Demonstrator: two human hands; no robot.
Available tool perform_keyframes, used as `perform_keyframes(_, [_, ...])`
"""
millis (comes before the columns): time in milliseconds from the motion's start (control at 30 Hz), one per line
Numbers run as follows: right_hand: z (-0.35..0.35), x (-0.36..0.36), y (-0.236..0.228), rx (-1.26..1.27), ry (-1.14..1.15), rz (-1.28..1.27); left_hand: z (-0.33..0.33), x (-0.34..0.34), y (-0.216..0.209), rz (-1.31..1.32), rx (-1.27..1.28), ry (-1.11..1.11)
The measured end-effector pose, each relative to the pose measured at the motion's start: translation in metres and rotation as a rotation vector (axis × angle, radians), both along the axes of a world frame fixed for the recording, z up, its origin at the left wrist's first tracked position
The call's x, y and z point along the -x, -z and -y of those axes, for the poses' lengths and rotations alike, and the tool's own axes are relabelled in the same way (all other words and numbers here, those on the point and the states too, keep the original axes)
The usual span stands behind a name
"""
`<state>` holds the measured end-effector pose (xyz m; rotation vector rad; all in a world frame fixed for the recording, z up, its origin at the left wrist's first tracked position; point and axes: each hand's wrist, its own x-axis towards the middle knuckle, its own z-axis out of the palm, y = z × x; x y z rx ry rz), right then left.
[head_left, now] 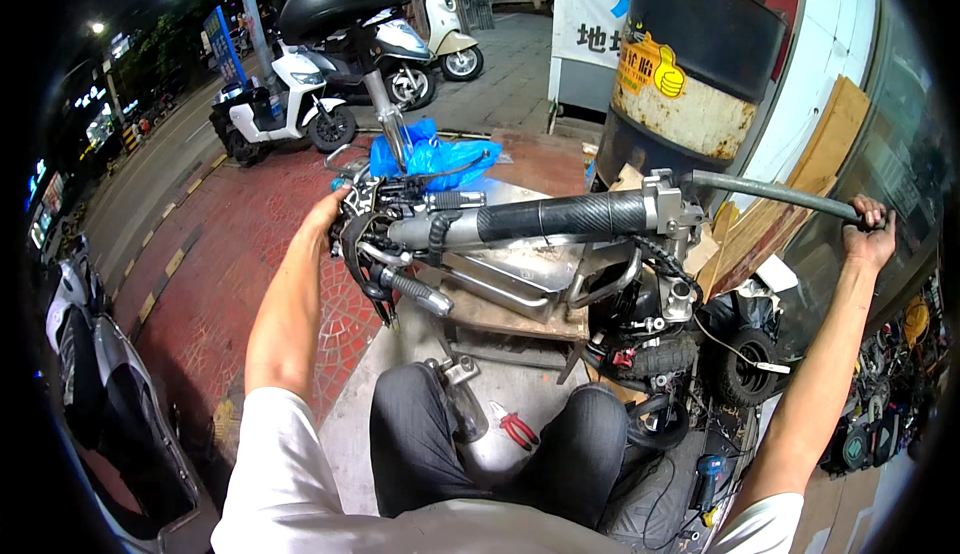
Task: The person assembles the front end of a motorcycle, including the handlebars, front forks, and front wheel. They use a hammer to tap components into place and adjust the handlebar position.
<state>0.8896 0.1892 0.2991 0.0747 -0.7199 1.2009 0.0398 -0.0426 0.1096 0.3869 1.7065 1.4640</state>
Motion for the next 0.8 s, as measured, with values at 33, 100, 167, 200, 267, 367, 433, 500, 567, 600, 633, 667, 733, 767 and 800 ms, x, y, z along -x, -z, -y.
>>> perform_keyframes(33, [0.0, 0.005, -0.001, 0.027, 0.01, -0.009, 0.006, 0.006, 0.002, 0.023, -0.05, 0.015])
perform_keyframes(100, [-0.005, 0.015, -0.006, 0.077, 0.044, -0.04, 0.014, 0.048, 0.018, 0.068, -0.17, 0.04])
perform_keyframes(167, [0.004, 0.004, -0.013, 0.063, 0.046, -0.01, 0.003, 0.043, 0.028, 0.115, -0.176, 0.026])
perform_keyframes(200, [0.014, -0.01, -0.015, 0.048, 0.049, 0.0, -0.007, 0.027, 0.031, 0.121, -0.132, -0.019])
perform_keyframes(267, [0.021, 0.024, -0.011, 0.095, 0.053, -0.094, 0.004, 0.08, 0.052, 0.18, -0.187, 0.032])
perform_keyframes(367, [0.058, 0.03, -0.013, 0.113, 0.083, -0.066, 0.006, 0.053, 0.065, 0.387, -0.238, 0.101])
perform_keyframes(433, [0.071, 0.036, -0.012, 0.135, 0.133, -0.074, 0.004, 0.053, 0.076, 0.487, -0.369, 0.136])
perform_keyframes(500, [0.079, 0.039, -0.011, 0.146, 0.137, -0.079, 0.006, 0.065, 0.097, 0.593, -0.49, 0.085])
perform_keyframes(567, [0.081, 0.051, -0.008, 0.199, 0.145, -0.095, 0.005, 0.09, 0.109, 0.691, -0.56, -0.097])
perform_keyframes(600, [0.085, 0.05, -0.012, 0.251, 0.202, -0.086, -0.001, 0.067, 0.108, 0.692, -0.521, -0.038])
perform_keyframes(633, [0.086, 0.051, -0.013, 0.275, 0.218, -0.07, 0.0, 0.067, 0.105, 0.687, -0.53, -0.012])
perform_keyframes(667, [0.087, 0.052, -0.014, 0.301, 0.231, -0.055, 0.001, 0.066, 0.103, 0.681, -0.54, 0.011])
perform_keyframes(733, [0.081, 0.055, -0.016, 0.337, 0.273, -0.034, 0.007, 0.053, 0.098, 0.511, -0.671, 0.22])
perform_keyframes(767, [0.078, 0.053, -0.018, 0.326, 0.265, -0.029, 0.008, 0.048, 0.101, 0.469, -0.736, 0.29])
perform_keyframes(800, [0.073, 0.053, -0.019, 0.318, 0.252, -0.021, 0.012, 0.046, 0.105, 0.427, -0.798, 0.353])
